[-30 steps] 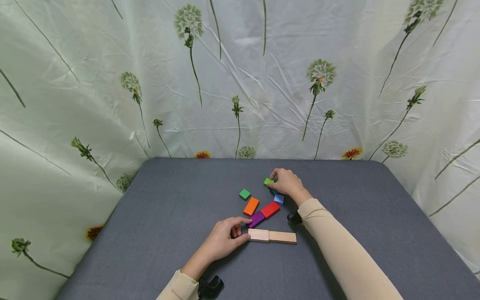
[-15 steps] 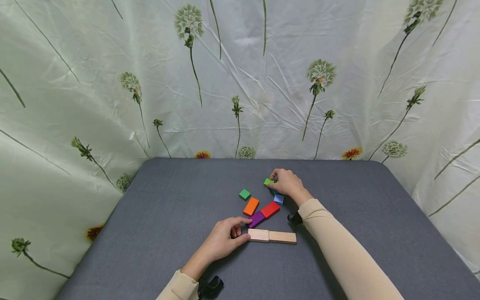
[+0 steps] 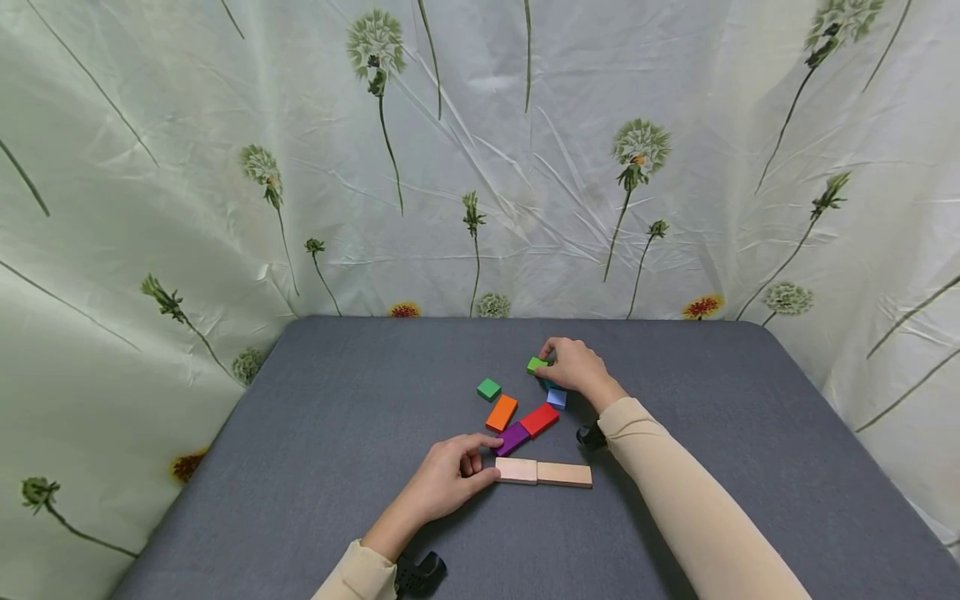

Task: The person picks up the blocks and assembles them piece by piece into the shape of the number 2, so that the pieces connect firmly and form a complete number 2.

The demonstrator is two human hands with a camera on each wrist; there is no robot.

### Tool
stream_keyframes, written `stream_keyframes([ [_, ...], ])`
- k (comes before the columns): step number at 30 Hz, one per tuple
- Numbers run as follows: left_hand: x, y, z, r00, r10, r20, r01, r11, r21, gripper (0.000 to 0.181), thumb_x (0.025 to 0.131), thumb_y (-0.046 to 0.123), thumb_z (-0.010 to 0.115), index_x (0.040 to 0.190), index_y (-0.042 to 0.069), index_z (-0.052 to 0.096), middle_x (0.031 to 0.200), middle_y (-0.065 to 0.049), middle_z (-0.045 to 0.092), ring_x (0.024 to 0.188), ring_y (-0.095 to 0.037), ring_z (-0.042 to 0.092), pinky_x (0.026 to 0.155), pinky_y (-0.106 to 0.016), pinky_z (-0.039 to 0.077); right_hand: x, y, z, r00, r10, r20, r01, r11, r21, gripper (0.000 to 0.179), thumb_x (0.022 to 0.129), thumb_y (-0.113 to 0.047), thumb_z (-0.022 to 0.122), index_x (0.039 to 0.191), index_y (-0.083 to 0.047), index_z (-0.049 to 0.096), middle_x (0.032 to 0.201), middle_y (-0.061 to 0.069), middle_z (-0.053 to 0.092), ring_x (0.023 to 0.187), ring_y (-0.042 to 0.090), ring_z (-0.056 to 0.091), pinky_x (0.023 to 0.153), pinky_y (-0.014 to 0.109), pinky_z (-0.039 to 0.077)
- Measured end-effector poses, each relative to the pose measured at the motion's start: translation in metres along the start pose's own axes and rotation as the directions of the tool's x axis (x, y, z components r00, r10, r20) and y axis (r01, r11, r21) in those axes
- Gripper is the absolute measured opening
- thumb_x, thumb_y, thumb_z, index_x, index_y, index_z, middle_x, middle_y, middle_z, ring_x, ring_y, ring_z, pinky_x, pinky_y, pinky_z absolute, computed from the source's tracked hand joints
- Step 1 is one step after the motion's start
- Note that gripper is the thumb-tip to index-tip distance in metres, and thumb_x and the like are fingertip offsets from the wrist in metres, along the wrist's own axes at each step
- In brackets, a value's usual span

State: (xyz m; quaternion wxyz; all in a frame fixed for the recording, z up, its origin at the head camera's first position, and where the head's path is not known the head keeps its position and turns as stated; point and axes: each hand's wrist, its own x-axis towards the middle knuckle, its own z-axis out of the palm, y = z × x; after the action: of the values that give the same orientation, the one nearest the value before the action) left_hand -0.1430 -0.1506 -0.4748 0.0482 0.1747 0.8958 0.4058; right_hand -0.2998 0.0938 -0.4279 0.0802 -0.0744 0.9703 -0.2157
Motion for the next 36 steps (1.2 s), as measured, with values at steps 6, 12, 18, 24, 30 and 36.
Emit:
stream_keyframes([
  [6, 0.000, -0.001, 0.000, 1.000, 0.000, 0.000, 0.000, 1.000, -0.007, 0.034, 0.096, 0.023, 0.083, 0.129, 0.020, 0.076, 0.083, 0.008, 0.058, 0.070, -0.005, 0.050, 0.063, -0.023, 0.040, 0.000, -0.001, -0.002, 1.000, 0.001, 0.012, -0.001, 1.000, 0.007, 0.032, 0.099, -0.034, 0.078, 0.122, -0.013, 0.072, 0.125, 0.016, 0.073, 0.094, 0.028, 0.065, 0.084, 0.047, 0.055],
  [12, -0.001, -0.002, 0.000, 1.000, 0.007, -0.003, -0.007, 1.000, -0.010, 0.034, 0.095, 0.023, 0.084, 0.129, 0.020, 0.076, 0.083, 0.008, 0.059, 0.070, -0.004, 0.050, 0.063, -0.023, 0.041, -0.002, -0.005, -0.003, 0.999, -0.040, 0.015, 0.040, 0.999, 0.010, 0.029, 0.100, -0.031, 0.076, 0.122, -0.012, 0.072, 0.103, 0.010, 0.073, 0.082, 0.022, 0.062, 0.069, 0.036, 0.048],
  [18, -0.001, -0.003, 0.000, 1.000, 0.012, -0.003, -0.012, 1.000, -0.008, 0.034, 0.095, 0.024, 0.084, 0.129, 0.020, 0.077, 0.082, 0.008, 0.059, 0.069, -0.004, 0.049, 0.063, -0.023, 0.041, -0.006, -0.012, -0.004, 0.994, -0.106, 0.039, 0.105, 0.994, 0.021, 0.026, 0.100, -0.027, 0.076, 0.122, -0.013, 0.073, 0.084, 0.004, 0.064, 0.068, 0.017, 0.055, 0.059, 0.031, 0.041],
  [24, 0.000, -0.003, 0.001, 1.000, 0.018, -0.011, -0.018, 1.000, -0.006, 0.034, 0.095, 0.023, 0.084, 0.129, 0.019, 0.077, 0.082, 0.008, 0.059, 0.069, -0.004, 0.049, 0.063, -0.023, 0.041, -0.010, -0.020, -0.004, 0.985, -0.158, 0.065, 0.157, 0.987, 0.017, 0.025, 0.100, -0.023, 0.077, 0.123, -0.014, 0.074, 0.087, 0.004, 0.067, 0.068, 0.017, 0.058, 0.061, 0.031, 0.043],
  [30, 0.000, -0.002, 0.001, 1.000, 0.017, -0.010, -0.017, 1.000, -0.006, 0.034, 0.095, 0.023, 0.084, 0.128, 0.018, 0.077, 0.082, 0.008, 0.059, 0.069, -0.004, 0.049, 0.063, -0.023, 0.041, -0.013, -0.025, -0.001, 0.969, -0.224, 0.107, 0.224, 0.974, 0.016, 0.026, 0.099, -0.019, 0.079, 0.124, -0.014, 0.074, 0.083, 0.003, 0.066, 0.067, 0.016, 0.057, 0.062, 0.030, 0.043],
  [36, 0.000, -0.001, 0.001, 1.000, 0.012, -0.005, -0.012, 1.000, -0.012, 0.034, 0.095, 0.023, 0.084, 0.128, 0.018, 0.077, 0.083, 0.007, 0.059, 0.069, -0.004, 0.050, 0.063, -0.023, 0.041, -0.017, -0.030, 0.001, 0.948, -0.272, 0.165, 0.272, 0.962, 0.023, 0.028, 0.097, -0.015, 0.080, 0.125, -0.016, 0.075, 0.076, 0.001, 0.062, 0.064, 0.014, 0.053, 0.060, 0.027, 0.041],
])
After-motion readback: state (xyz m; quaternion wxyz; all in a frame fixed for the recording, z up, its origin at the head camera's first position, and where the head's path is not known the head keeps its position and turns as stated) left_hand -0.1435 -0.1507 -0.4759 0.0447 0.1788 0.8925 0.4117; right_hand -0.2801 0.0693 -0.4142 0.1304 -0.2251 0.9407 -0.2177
